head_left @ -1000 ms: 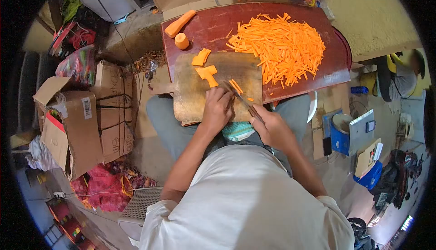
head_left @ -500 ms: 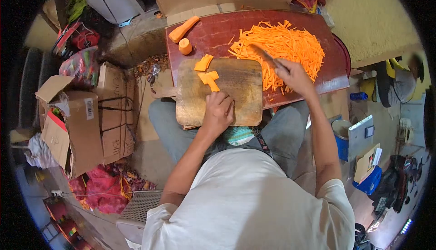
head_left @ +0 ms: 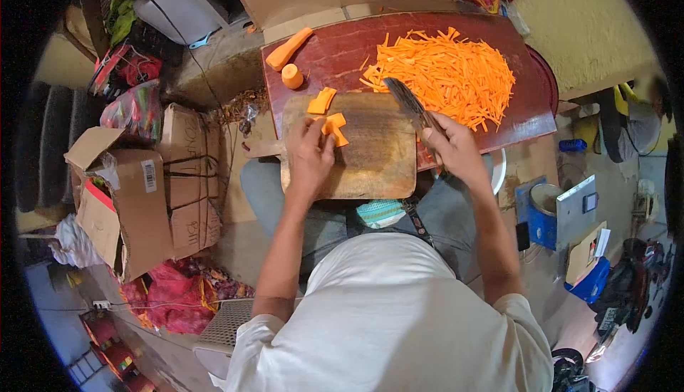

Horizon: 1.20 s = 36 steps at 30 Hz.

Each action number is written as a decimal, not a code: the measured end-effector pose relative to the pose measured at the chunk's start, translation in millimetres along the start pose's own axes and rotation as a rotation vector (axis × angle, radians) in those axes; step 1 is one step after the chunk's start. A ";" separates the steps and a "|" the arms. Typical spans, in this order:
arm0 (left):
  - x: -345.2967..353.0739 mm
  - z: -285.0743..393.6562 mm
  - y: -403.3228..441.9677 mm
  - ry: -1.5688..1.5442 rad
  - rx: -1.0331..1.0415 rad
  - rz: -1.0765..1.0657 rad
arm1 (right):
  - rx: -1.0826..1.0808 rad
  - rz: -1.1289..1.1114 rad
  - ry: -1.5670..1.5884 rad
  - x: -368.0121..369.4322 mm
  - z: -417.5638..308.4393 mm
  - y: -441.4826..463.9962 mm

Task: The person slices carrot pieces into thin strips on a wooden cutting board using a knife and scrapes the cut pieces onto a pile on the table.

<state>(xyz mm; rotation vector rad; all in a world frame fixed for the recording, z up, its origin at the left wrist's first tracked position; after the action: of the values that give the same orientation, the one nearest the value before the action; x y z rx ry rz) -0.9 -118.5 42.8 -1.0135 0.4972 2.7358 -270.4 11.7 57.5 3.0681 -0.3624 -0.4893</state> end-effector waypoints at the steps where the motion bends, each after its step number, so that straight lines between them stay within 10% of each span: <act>1: -0.6 -5.8 4.8 0.007 -0.002 0.009 | -0.020 -0.018 -0.023 4.6 -2.7 -0.3; 36: 55.4 50.6 -50.5 0.063 0.256 -0.254 | -0.026 -0.203 -0.133 58.6 -41.9 -79.3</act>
<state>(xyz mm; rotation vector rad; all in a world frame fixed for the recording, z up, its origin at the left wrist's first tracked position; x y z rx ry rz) -58.5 -50.1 30.0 -1.0211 0.6587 2.3535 -185.4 74.4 75.5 3.0708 -0.0446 -0.7008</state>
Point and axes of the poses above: each hand's wrist, its own y-axis towards the middle knuckle, its own x-axis out of the palm, z = x × y, the point moved 9 cm from there along y, towards the middle knuckle, and after that the axes turned 13 degrees about -x, right-handed, at the moved point
